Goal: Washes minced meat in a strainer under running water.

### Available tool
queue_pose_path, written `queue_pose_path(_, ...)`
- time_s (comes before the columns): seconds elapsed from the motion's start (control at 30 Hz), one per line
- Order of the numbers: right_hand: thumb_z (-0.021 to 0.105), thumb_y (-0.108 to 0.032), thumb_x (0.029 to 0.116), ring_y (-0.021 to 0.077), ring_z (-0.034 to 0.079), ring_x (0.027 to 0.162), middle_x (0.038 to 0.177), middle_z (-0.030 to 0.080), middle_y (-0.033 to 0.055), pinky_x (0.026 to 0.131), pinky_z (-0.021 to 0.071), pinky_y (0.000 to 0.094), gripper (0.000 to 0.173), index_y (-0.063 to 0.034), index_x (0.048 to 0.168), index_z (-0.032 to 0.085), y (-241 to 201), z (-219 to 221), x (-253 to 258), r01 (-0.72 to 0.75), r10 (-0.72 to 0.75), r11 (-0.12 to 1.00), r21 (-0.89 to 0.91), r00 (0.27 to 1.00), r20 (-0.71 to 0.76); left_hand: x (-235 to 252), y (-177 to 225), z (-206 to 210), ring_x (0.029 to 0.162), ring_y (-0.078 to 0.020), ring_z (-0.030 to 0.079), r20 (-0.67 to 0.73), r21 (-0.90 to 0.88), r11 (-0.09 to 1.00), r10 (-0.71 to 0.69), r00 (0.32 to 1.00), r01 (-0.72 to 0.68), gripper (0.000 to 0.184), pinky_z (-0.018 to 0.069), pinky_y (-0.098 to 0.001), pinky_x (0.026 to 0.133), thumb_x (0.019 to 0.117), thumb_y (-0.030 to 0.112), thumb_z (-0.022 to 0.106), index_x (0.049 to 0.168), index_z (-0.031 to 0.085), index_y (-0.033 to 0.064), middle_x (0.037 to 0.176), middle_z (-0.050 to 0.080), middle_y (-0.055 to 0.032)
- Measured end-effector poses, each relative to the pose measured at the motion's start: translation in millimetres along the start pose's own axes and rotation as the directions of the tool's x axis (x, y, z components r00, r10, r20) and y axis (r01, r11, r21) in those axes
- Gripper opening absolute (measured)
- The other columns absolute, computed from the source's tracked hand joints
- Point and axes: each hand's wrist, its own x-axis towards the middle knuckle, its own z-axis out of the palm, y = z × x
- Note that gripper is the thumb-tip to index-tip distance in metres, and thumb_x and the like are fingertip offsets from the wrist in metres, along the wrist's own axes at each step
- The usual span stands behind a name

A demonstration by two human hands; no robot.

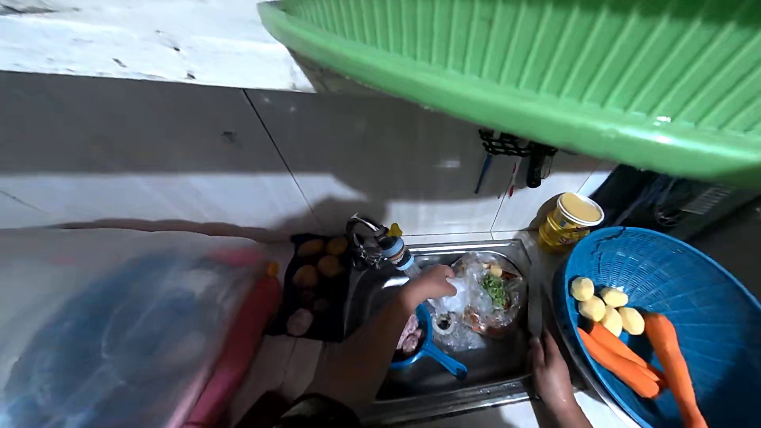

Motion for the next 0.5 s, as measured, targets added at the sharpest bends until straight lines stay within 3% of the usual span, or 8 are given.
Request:
queue_pose_path(0.07, 0.037, -0.057, 0.1063, 0.0116, 0.07, 0.082, 0.116, 0.069, -0.0013, 0.068, 0.0639, 0.0393, 0.055, -0.0377, 0.158, 0.032, 5, 2, -2, -0.011, 0.011, 1.0, -0.016, 1.0, -0.014, -9, 28, -11, 0.095, -0.0224, 0.071, -0.011, -0.165, 0.986, 0.015, 1.0, -0.016, 0.043, 0.0606, -0.0544, 0.079, 0.0755, 0.038, 0.082, 0.113, 0.069, 0.0218, 0.105, 0.073, -0.0041)
queue_pose_path(0.17, 0.036, -0.058, 0.1061, 0.0117, 0.071, 0.083, 0.119, 0.069, -0.0008, 0.068, 0.064, 0.0396, 0.056, -0.0364, 0.157, 0.033, 1, 1, -5, -0.016, 0.015, 1.0, -0.026, 0.999, -0.036, -2, 64, -15, 0.096, -0.0199, 0.071, -0.052, -0.295, 0.954, 0.043, 0.998, -0.056, 0.046, 0.0615, -0.0494, 0.081, 0.0761, 0.034, 0.082, 0.117, 0.068, 0.0196, 0.108, 0.073, -0.0039)
queue_pose_path(0.3, 0.036, -0.057, 0.1068, 0.0102, 0.071, 0.092, 0.122, 0.069, -0.0016, 0.075, 0.0642, 0.0383, 0.054, -0.0346, 0.156, 0.037, -11, -2, -9, -0.007, 0.006, 1.0, -0.029, 0.999, -0.051, 53, 69, 25, 0.091, -0.0205, 0.072, -0.091, -0.345, 0.938, 0.002, 0.996, -0.034, 0.05, 0.0633, -0.0498, 0.077, 0.0756, 0.042, 0.082, 0.118, 0.069, 0.0208, 0.105, 0.073, -0.0041)
queue_pose_path(0.37, 0.036, -0.056, 0.107, 0.0109, 0.071, 0.092, 0.121, 0.069, -0.001, 0.076, 0.064, 0.0383, 0.054, -0.0335, 0.156, 0.036, -19, -4, -10, -0.013, 0.013, 1.0, 0.001, 0.999, -0.045, 82, 69, 58, 0.089, -0.027, 0.073, -0.036, -0.289, 0.955, -0.082, 0.996, 0.068, 0.056, 0.0634, -0.0554, 0.076, 0.0744, 0.047, 0.083, 0.118, 0.07, 0.0152, 0.106, 0.074, -0.0099)
queue_pose_path(0.43, 0.037, -0.053, 0.1079, 0.0103, 0.07, 0.099, 0.13, 0.066, -0.0015, 0.081, 0.0636, 0.0376, 0.055, -0.0341, 0.16, 0.03, -26, -3, -9, 0.004, -0.003, 1.0, 0.031, 1.0, -0.031, 107, 71, 95, 0.093, -0.0319, 0.072, 0.015, -0.088, 0.989, -0.121, 0.993, 0.122, 0.06, 0.0608, -0.0597, 0.08, 0.0743, 0.049, 0.082, 0.117, 0.07, 0.009, 0.108, 0.073, -0.0143)
queue_pose_path(0.5, 0.039, -0.047, 0.1088, 0.0099, 0.069, 0.104, 0.143, 0.059, -0.0018, 0.082, 0.0635, 0.0372, 0.057, -0.0354, 0.162, 0.023, -29, 1, -6, 0.04, -0.039, 0.997, 0.058, 0.999, -0.019, 130, 71, 131, 0.101, -0.032, 0.07, -0.027, 0.113, 0.991, -0.071, 0.997, 0.074, 0.057, 0.0576, -0.0627, 0.086, 0.0744, 0.051, 0.079, 0.118, 0.07, 0.0143, 0.111, 0.072, -0.0115)
